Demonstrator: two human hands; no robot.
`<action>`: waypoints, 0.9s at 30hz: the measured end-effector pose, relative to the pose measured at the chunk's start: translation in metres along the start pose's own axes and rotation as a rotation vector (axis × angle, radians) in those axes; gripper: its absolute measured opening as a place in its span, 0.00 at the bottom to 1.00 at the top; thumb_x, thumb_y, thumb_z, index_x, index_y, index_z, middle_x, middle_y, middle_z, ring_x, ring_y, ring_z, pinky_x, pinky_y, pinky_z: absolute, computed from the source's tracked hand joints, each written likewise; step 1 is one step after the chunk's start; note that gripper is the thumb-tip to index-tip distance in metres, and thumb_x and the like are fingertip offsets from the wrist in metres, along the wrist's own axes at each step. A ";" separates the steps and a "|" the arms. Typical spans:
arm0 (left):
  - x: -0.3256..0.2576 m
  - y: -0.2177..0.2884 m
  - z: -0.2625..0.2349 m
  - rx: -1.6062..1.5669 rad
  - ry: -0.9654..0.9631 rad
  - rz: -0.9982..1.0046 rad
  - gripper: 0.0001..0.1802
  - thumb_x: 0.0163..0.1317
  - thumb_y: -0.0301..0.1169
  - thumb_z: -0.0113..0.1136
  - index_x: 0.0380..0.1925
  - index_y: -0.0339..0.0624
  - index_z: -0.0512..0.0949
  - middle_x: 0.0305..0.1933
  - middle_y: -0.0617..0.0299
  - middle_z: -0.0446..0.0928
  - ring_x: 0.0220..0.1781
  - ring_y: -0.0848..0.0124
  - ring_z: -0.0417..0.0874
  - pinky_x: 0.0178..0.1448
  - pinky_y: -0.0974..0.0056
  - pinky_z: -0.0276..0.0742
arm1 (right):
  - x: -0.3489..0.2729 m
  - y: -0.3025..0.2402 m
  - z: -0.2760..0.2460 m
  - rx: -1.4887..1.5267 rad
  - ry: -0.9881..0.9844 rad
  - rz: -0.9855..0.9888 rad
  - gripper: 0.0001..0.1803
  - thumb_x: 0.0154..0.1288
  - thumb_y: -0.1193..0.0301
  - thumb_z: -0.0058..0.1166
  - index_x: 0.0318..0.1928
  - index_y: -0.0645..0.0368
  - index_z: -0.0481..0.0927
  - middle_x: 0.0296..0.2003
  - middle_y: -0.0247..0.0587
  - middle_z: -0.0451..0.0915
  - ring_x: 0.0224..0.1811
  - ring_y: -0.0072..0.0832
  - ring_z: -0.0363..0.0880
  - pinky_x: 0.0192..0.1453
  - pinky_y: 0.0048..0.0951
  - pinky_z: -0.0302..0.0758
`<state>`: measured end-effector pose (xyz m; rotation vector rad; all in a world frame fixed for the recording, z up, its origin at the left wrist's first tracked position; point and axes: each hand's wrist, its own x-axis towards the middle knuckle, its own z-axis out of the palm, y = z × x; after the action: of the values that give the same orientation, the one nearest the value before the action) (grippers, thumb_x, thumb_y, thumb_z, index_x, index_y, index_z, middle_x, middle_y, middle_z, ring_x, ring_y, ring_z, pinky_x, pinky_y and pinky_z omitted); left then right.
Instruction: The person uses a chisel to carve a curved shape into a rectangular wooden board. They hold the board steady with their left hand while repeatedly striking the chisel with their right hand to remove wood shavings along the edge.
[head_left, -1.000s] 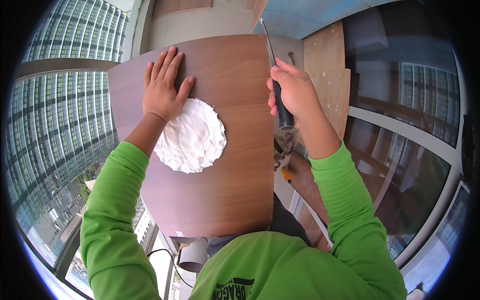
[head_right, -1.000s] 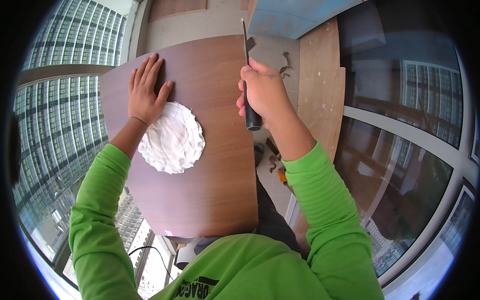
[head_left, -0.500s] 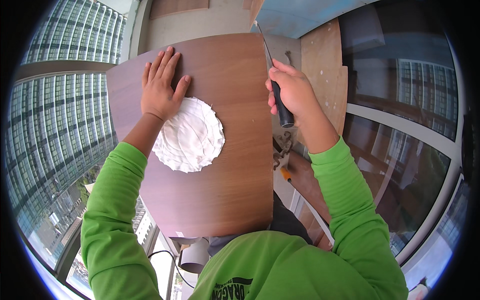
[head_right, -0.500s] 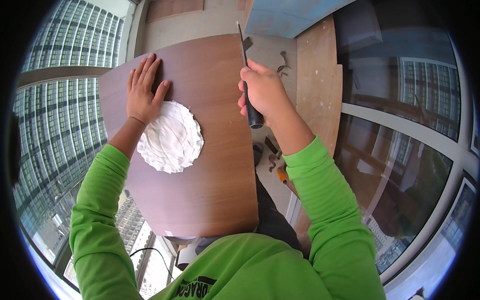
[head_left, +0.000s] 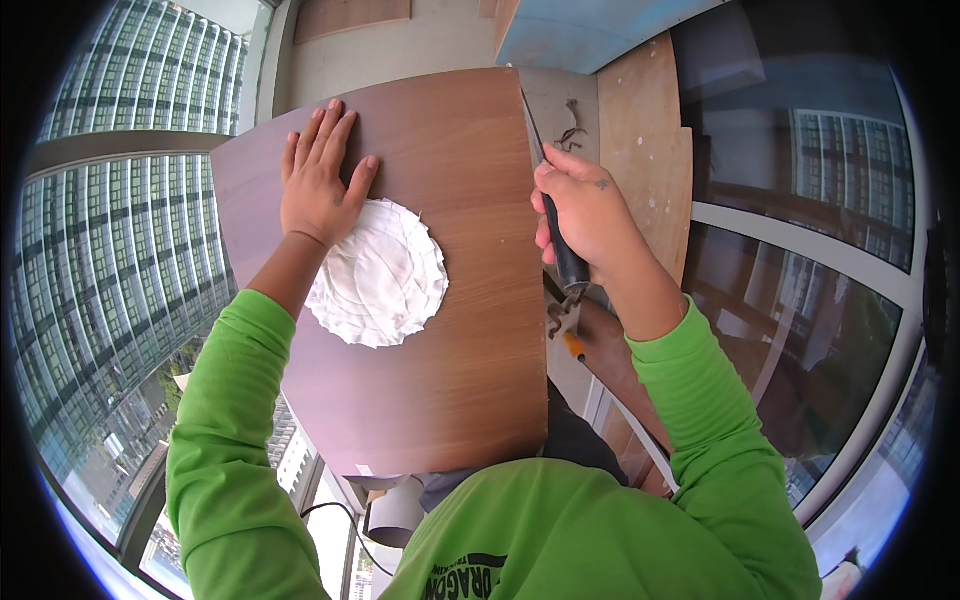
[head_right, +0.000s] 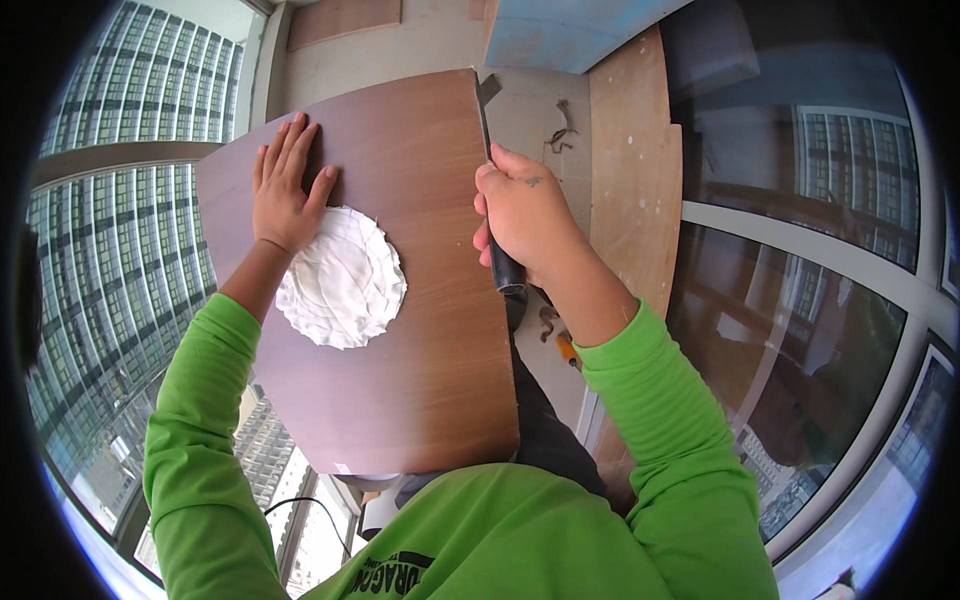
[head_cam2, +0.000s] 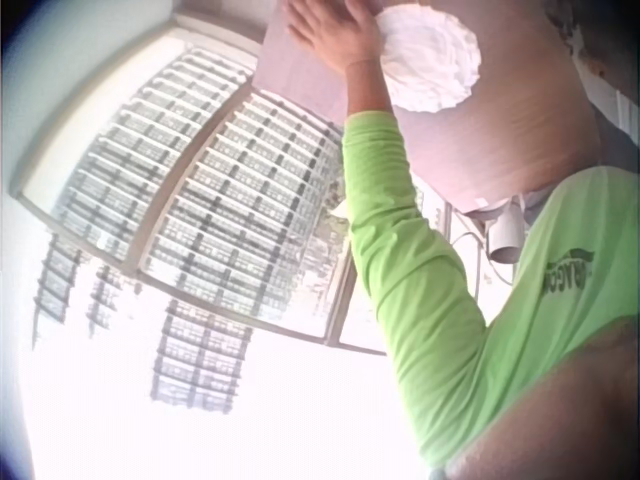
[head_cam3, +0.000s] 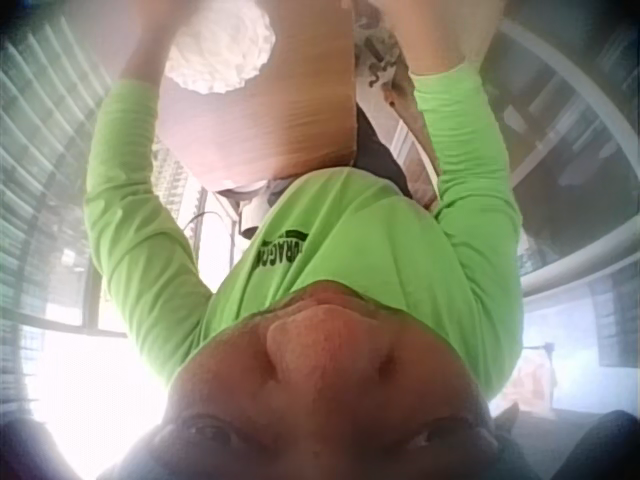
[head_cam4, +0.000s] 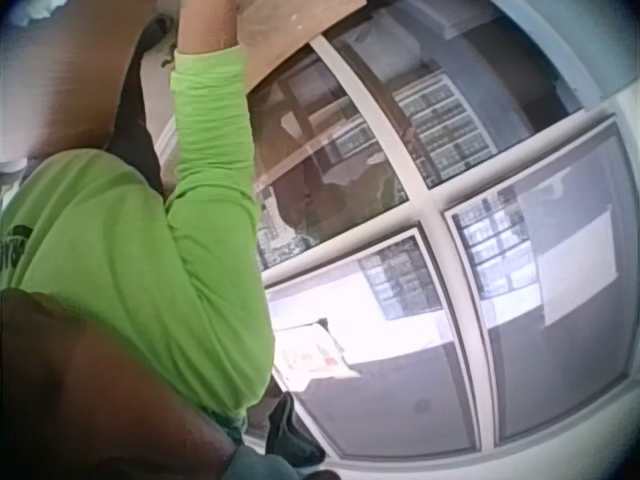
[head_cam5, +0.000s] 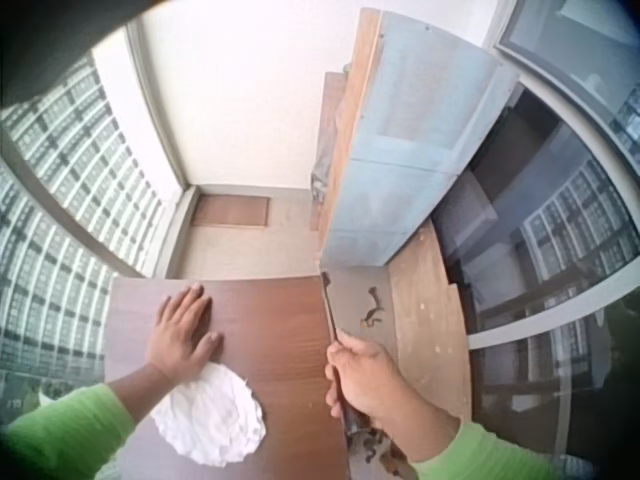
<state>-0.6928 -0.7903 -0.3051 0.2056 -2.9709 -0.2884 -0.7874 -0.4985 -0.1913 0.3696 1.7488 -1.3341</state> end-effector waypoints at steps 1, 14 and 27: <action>-0.001 0.001 -0.002 0.000 -0.006 -0.007 0.35 0.73 0.53 0.51 0.75 0.51 0.67 0.83 0.65 0.62 0.85 0.63 0.55 0.87 0.49 0.41 | 0.001 -0.001 0.001 0.003 0.017 -0.017 0.31 0.79 0.67 0.45 0.78 0.62 0.61 0.33 0.36 0.73 0.22 0.26 0.74 0.23 0.35 0.76; -0.003 -0.003 0.003 -0.009 0.003 -0.027 0.35 0.74 0.55 0.48 0.76 0.54 0.67 0.84 0.65 0.60 0.86 0.65 0.54 0.88 0.50 0.40 | 0.000 -0.043 -0.014 -0.115 0.033 -0.011 0.30 0.76 0.67 0.49 0.74 0.62 0.65 0.33 0.38 0.79 0.24 0.27 0.76 0.24 0.33 0.76; -0.003 -0.001 0.002 -0.019 0.023 -0.019 0.34 0.75 0.53 0.49 0.76 0.52 0.67 0.84 0.65 0.59 0.86 0.63 0.54 0.87 0.51 0.41 | 0.020 -0.037 -0.006 -0.189 0.075 -0.009 0.27 0.75 0.67 0.50 0.71 0.59 0.68 0.34 0.39 0.79 0.24 0.27 0.77 0.25 0.34 0.77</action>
<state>-0.6903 -0.7904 -0.3075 0.2337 -2.9438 -0.3137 -0.8270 -0.5128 -0.1834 0.3093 1.9234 -1.1621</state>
